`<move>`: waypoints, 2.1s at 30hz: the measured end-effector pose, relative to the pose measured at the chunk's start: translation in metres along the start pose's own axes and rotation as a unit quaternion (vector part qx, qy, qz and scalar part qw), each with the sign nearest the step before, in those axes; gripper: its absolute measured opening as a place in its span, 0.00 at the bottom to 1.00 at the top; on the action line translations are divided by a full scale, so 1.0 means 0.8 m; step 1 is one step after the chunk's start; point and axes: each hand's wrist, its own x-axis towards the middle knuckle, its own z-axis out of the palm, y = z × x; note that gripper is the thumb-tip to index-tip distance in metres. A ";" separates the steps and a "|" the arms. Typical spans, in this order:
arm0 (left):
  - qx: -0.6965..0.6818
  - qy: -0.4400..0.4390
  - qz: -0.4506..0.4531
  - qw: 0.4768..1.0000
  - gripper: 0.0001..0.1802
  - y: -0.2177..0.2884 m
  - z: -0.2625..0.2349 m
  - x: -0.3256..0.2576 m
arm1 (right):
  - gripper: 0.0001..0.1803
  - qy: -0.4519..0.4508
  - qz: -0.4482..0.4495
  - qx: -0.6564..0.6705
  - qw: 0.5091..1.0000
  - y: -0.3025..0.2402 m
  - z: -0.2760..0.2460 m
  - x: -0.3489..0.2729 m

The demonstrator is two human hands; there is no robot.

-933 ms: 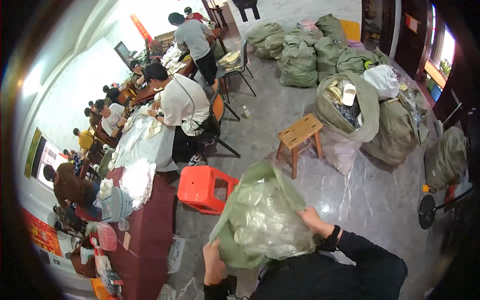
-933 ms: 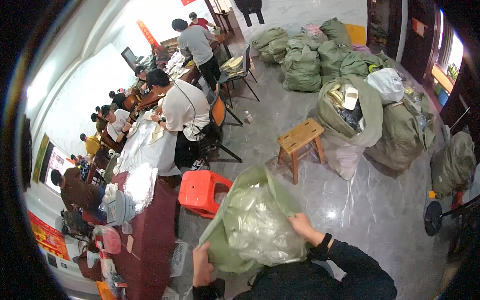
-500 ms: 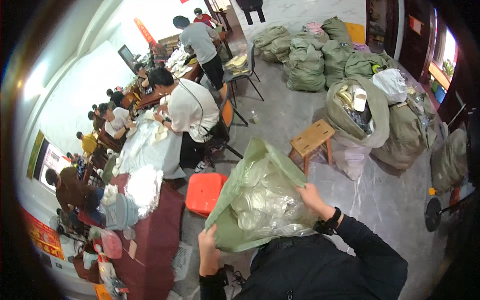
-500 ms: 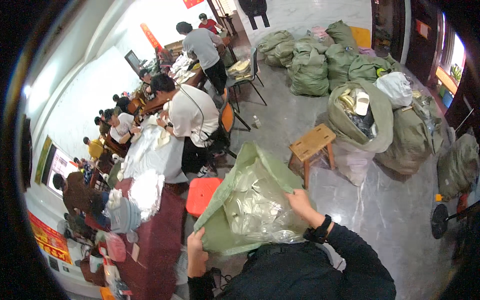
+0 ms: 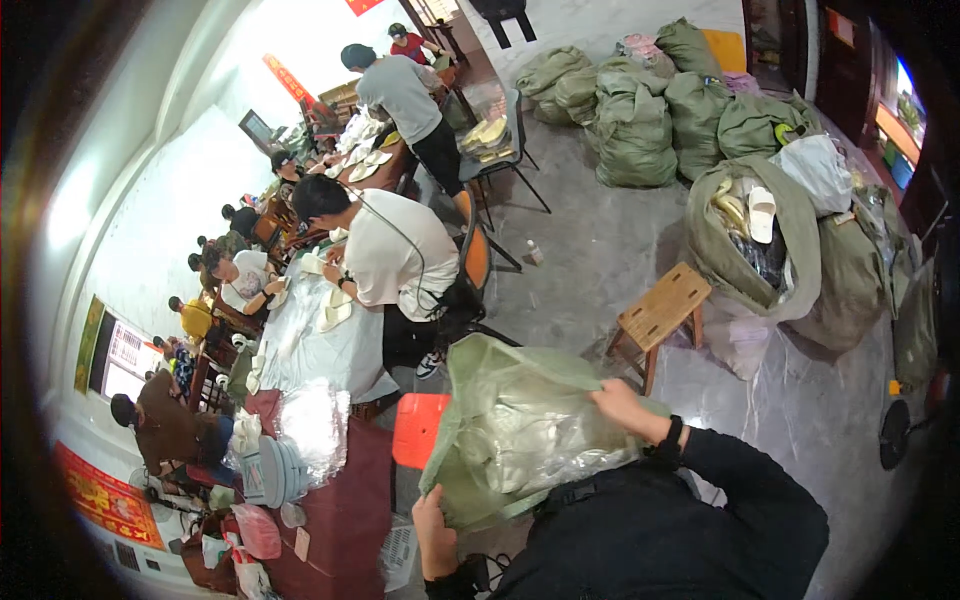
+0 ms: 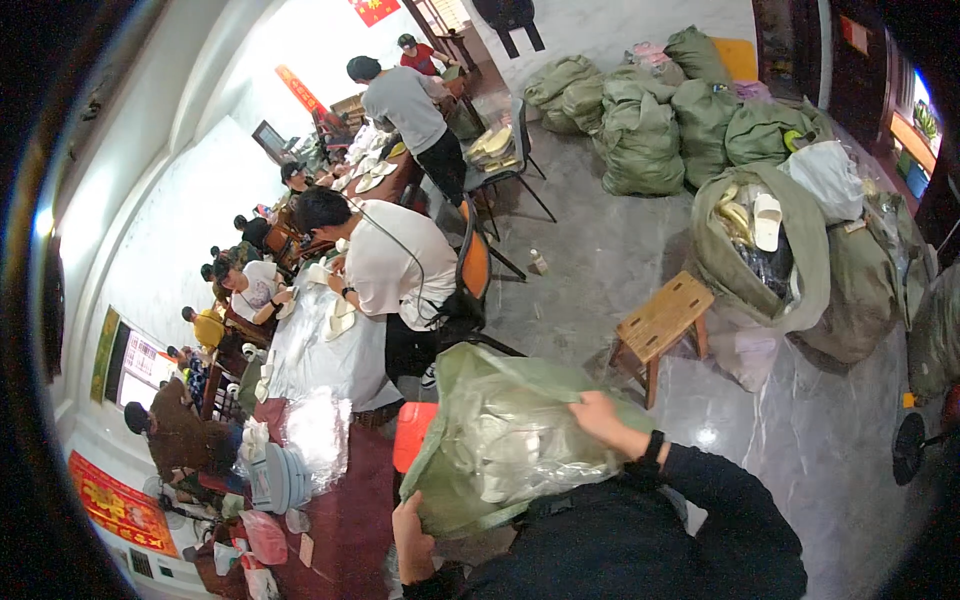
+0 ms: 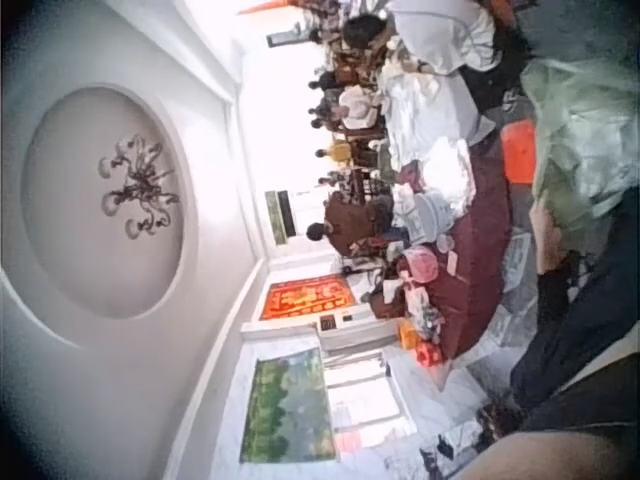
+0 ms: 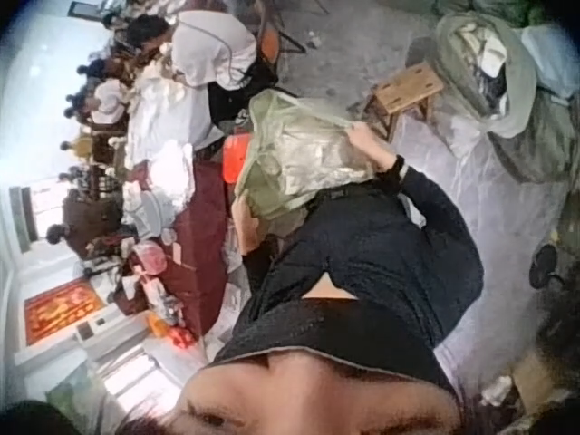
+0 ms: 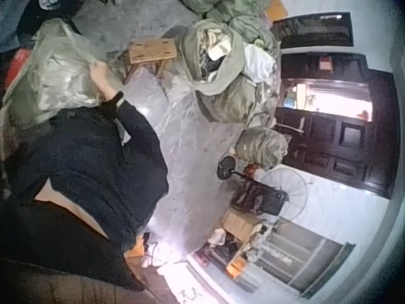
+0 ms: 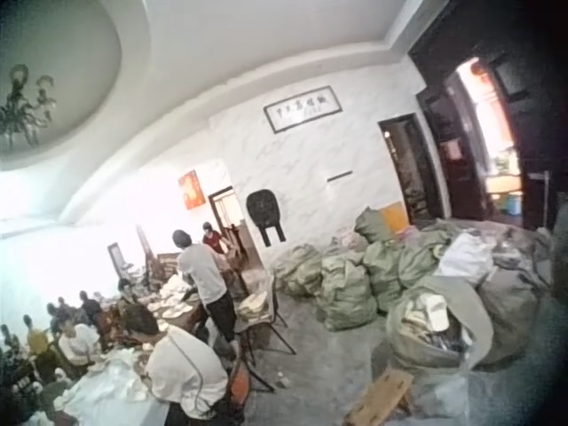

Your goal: The worker packs pairs of manufactured white slippers into transparent plastic bags and arranges them inside a large green transport sack.

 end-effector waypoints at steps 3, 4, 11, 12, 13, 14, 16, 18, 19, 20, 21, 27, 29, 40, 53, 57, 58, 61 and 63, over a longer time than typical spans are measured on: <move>0.036 0.070 -0.002 0.997 0.19 -0.013 0.013 0.021 | 0.15 -0.053 -0.018 -0.039 0.998 0.006 0.010 0.051; 0.063 0.118 -0.007 0.991 0.20 -0.013 0.017 0.027 | 0.16 -0.072 -0.020 -0.080 0.994 0.002 0.016 0.068; -0.031 0.167 -0.007 0.986 0.17 -0.030 0.054 0.014 | 0.19 -0.253 -0.009 -0.145 0.957 0.025 0.072 0.158; -0.055 0.158 0.017 0.986 0.18 -0.033 0.055 0.007 | 0.19 -0.253 -0.009 -0.143 0.957 0.027 0.082 0.162; -0.081 0.151 0.039 0.984 0.19 -0.040 0.053 0.002 | 0.20 -0.282 0.006 -0.133 0.950 0.021 0.091 0.162; -0.105 0.141 0.060 0.983 0.21 -0.045 0.046 0.000 | 0.21 -0.309 0.023 -0.122 0.943 0.017 0.095 0.159; -0.012 0.130 0.048 0.990 0.28 -0.125 -0.086 0.076 | 0.21 -0.299 0.017 -0.127 0.946 0.005 0.110 0.146; -0.146 0.200 -0.147 0.958 0.14 -0.129 -0.100 0.099 | 0.21 -0.252 0.016 -0.136 0.958 -0.002 0.113 0.143; -0.047 0.315 -0.201 0.927 0.15 -0.117 -0.092 0.098 | 0.21 -0.226 0.018 -0.143 0.963 -0.002 0.110 0.140; -0.041 0.314 -0.210 0.925 0.15 -0.095 -0.069 0.087 | 0.20 -0.196 -0.015 -0.141 0.970 0.004 0.115 0.143; -0.005 0.321 -0.200 0.926 0.16 -0.064 -0.040 0.070 | 0.19 -0.157 -0.043 -0.136 0.977 0.013 0.122 0.148; -0.002 0.221 -0.199 0.955 0.28 -0.065 -0.100 0.083 | 0.20 -0.164 -0.038 -0.157 0.973 -0.012 0.182 0.139; -0.005 0.238 -0.152 0.959 0.27 -0.081 -0.112 0.100 | 0.19 -0.184 0.005 -0.164 0.969 -0.009 0.188 0.132; -0.084 0.123 -0.139 0.979 0.23 -0.110 -0.126 0.092 | 0.19 -0.162 -0.033 -0.182 0.969 0.012 0.191 0.103; -0.208 0.140 -0.017 0.968 0.20 -0.188 -0.149 0.072 | 0.21 -0.203 -0.053 -0.233 0.949 0.060 0.188 0.067; -0.177 0.182 -0.054 0.966 0.19 -0.190 -0.152 0.061 | 0.21 -0.263 0.056 -0.267 0.925 -0.001 0.185 0.047; -0.186 0.196 -0.069 0.960 0.19 -0.196 -0.154 0.059 | 0.20 -0.275 0.050 -0.300 0.912 -0.003 0.187 0.048; -0.219 0.204 -0.075 0.951 0.20 -0.197 -0.151 0.057 | 0.20 -0.302 0.124 -0.282 0.902 -0.018 0.189 0.053; -0.242 0.197 -0.065 0.948 0.20 -0.195 -0.142 0.053 | 0.20 -0.300 0.059 -0.195 0.932 0.016 0.184 0.064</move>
